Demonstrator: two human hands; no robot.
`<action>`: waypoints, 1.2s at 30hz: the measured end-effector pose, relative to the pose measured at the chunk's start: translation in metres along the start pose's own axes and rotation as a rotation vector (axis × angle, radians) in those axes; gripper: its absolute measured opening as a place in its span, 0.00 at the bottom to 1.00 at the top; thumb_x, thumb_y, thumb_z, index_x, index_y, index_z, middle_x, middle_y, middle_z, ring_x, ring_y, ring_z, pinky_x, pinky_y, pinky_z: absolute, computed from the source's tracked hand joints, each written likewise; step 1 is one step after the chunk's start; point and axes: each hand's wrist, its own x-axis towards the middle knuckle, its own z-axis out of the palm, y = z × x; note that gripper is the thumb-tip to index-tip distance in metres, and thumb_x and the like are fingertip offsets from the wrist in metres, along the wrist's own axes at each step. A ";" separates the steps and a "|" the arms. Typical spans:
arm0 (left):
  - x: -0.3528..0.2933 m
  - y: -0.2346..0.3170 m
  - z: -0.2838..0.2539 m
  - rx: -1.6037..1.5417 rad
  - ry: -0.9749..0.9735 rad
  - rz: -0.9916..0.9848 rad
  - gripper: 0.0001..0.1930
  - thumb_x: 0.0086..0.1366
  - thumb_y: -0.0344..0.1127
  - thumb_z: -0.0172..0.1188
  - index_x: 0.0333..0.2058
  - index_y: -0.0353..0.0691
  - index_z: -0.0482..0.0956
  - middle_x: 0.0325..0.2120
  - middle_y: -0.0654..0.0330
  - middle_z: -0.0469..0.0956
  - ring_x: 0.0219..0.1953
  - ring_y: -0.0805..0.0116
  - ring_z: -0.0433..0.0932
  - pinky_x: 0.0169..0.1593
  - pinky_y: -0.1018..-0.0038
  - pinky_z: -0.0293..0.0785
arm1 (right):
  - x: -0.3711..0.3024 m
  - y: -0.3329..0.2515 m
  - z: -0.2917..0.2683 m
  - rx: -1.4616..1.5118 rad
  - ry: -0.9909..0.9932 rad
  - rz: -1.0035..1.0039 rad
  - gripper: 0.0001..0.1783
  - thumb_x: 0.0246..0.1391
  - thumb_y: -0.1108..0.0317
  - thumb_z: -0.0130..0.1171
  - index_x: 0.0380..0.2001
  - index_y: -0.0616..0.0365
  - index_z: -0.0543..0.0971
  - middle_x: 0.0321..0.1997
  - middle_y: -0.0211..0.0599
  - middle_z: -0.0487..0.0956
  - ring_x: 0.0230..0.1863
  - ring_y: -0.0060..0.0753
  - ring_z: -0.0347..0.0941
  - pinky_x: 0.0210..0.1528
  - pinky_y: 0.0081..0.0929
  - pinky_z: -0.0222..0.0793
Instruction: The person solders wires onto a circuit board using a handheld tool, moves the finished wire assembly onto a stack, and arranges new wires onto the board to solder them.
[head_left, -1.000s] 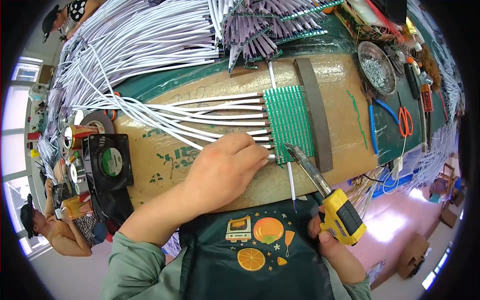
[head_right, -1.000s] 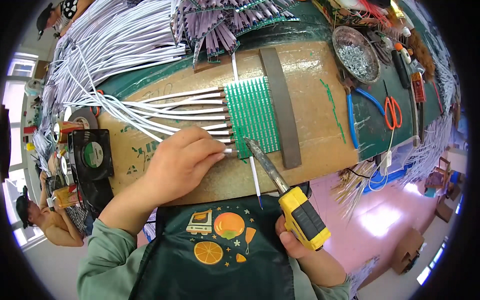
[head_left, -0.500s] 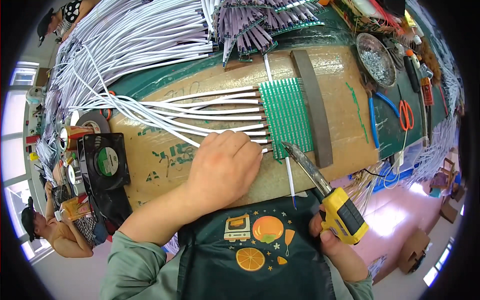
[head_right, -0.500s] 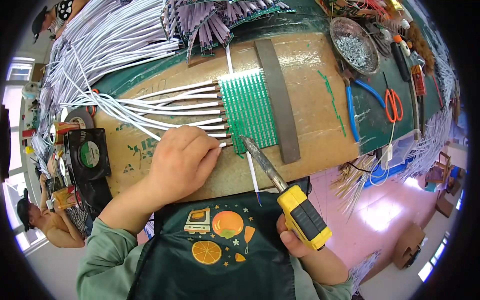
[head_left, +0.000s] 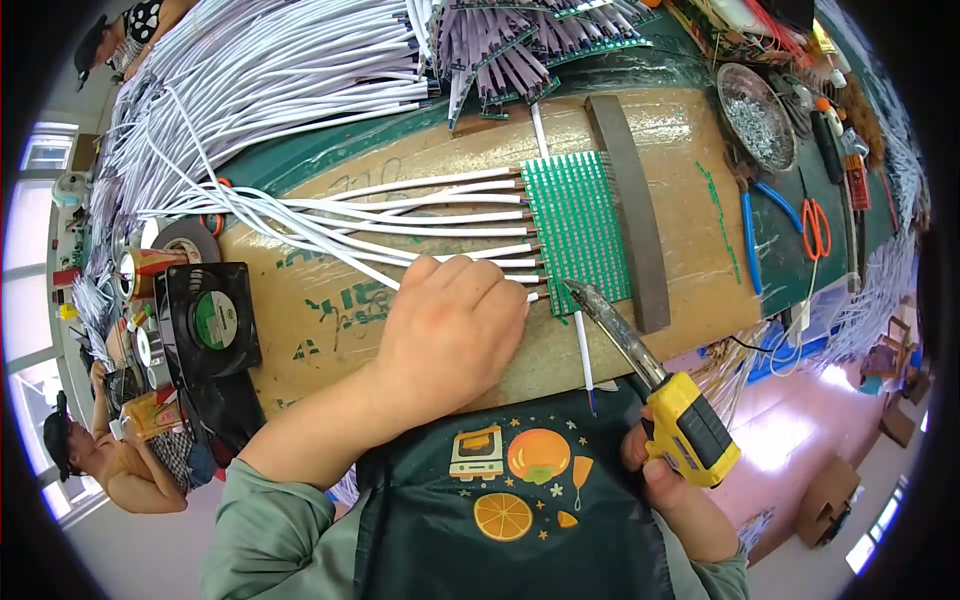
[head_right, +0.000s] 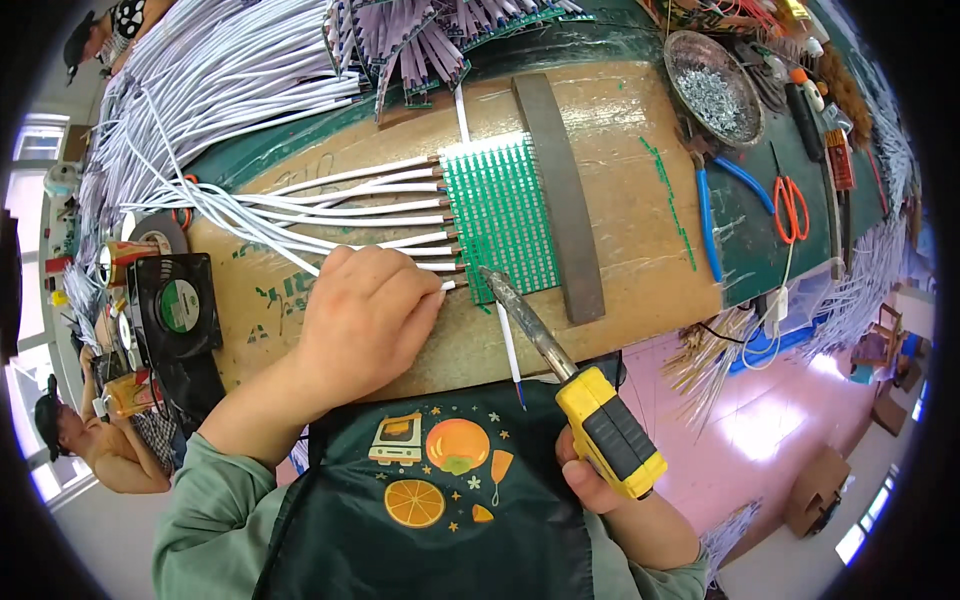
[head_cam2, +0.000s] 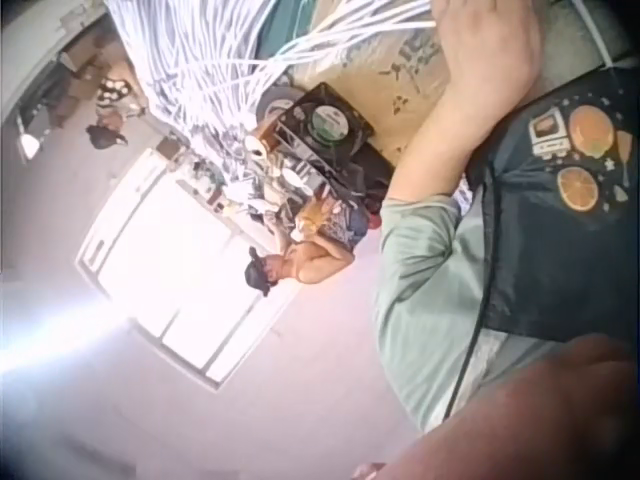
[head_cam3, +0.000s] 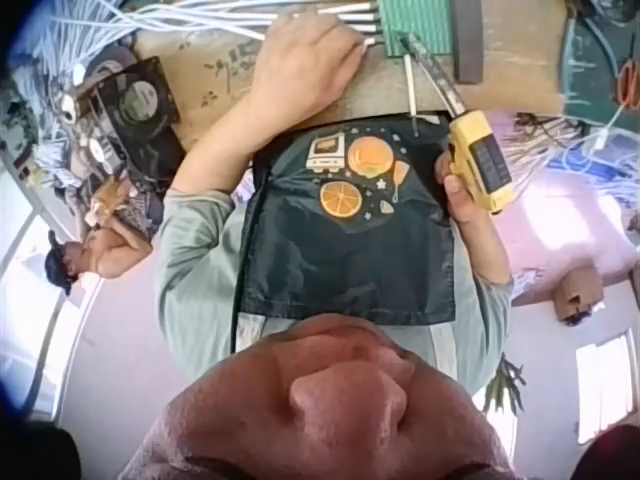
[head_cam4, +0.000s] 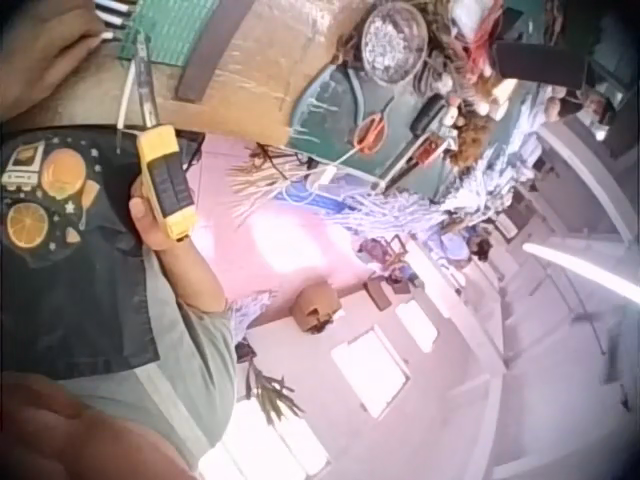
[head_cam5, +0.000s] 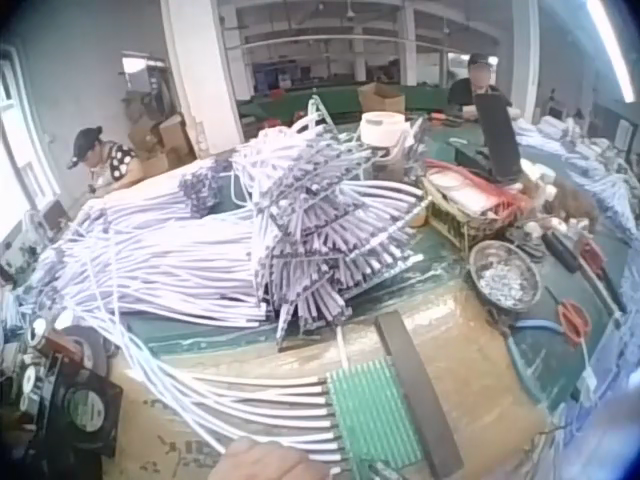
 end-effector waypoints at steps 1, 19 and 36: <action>0.000 0.000 0.000 0.006 -0.008 -0.006 0.06 0.55 0.30 0.66 0.31 0.42 0.79 0.27 0.61 0.75 0.31 0.60 0.75 0.36 0.64 0.66 | -0.002 0.004 -0.002 -0.001 0.001 0.001 0.12 0.56 0.62 0.62 0.34 0.57 0.72 0.23 0.26 0.67 0.23 0.24 0.63 0.27 0.24 0.58; -0.002 -0.001 0.007 -0.033 0.046 -0.022 0.06 0.55 0.30 0.66 0.30 0.43 0.78 0.27 0.61 0.76 0.31 0.60 0.75 0.37 0.65 0.65 | 0.000 0.000 0.000 0.025 -0.041 -0.031 0.11 0.55 0.64 0.63 0.33 0.57 0.72 0.22 0.27 0.68 0.21 0.24 0.63 0.26 0.23 0.60; -0.006 0.001 0.013 -0.030 0.081 -0.026 0.06 0.55 0.31 0.65 0.30 0.42 0.77 0.26 0.60 0.75 0.30 0.59 0.75 0.37 0.64 0.65 | -0.005 0.009 -0.001 0.129 -0.034 -0.052 0.24 0.55 0.66 0.60 0.51 0.68 0.68 0.24 0.28 0.67 0.21 0.22 0.62 0.23 0.20 0.56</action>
